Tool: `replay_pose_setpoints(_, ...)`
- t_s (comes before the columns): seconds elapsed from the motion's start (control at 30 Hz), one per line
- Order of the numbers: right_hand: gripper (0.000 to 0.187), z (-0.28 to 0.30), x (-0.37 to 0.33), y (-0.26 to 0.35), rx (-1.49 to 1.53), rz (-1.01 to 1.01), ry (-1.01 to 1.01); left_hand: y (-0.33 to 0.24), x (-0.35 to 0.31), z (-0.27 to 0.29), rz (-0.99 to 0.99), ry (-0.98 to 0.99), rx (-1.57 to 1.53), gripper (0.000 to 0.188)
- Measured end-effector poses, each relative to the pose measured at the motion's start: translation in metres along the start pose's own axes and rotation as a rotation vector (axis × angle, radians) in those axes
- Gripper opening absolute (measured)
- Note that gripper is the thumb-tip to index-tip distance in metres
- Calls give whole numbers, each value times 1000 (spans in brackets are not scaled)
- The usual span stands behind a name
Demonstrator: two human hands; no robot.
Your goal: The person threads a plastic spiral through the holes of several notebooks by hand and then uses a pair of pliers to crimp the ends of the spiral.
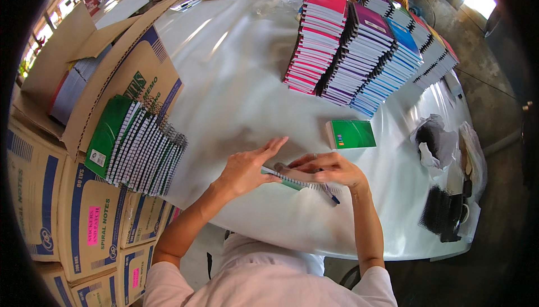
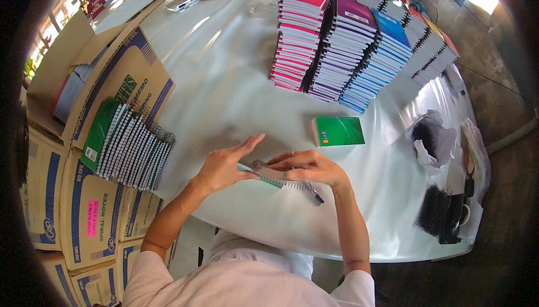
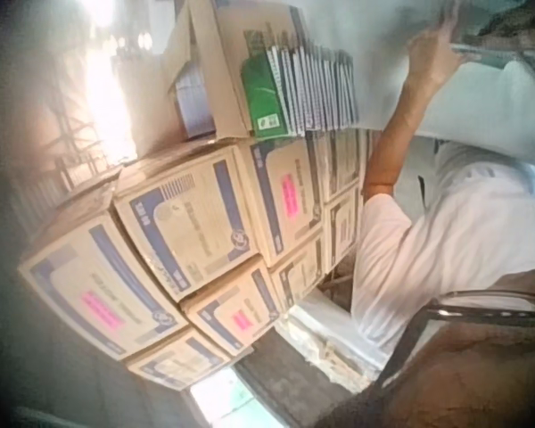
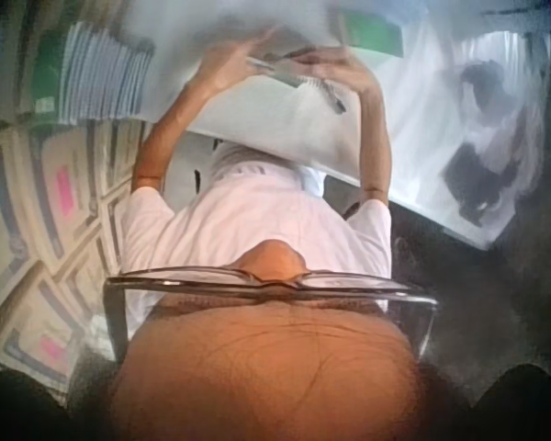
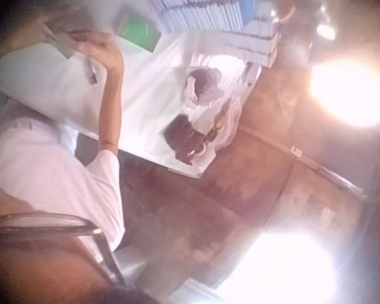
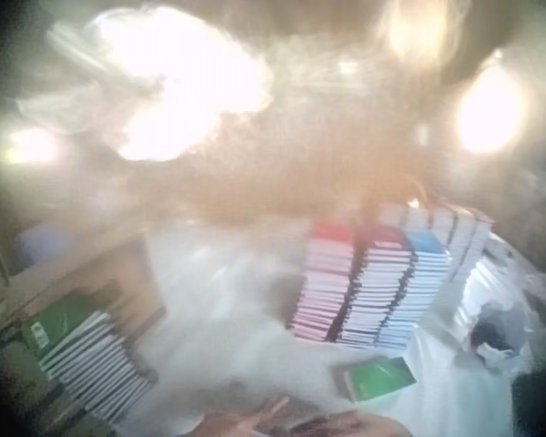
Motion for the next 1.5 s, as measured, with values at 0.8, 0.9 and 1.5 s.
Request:
replay_pose_setpoints(0.8, 48, 0, 36, 6, -218, -185, -13, 40, -12, -30, -43, -333, -754, 114)
replay_pose_setpoints(0.9, 45, -3, 40, 4, -271, -263, -43, 46, -11, -37, -68, -314, -757, 108)
replay_pose_setpoints(1.5, 59, -47, -77, -20, -1241, -431, -708, 12, -16, -38, -25, -305, -140, 66)
Point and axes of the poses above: each hand's wrist, its own x-axis towards the middle knuckle, its own z-axis out of the back of the hand, y = z × x, the point moved 7 cm from there along x, towards the middle knuckle, and after that the axes turned 12 degrees about y, right-handed, at the moved point
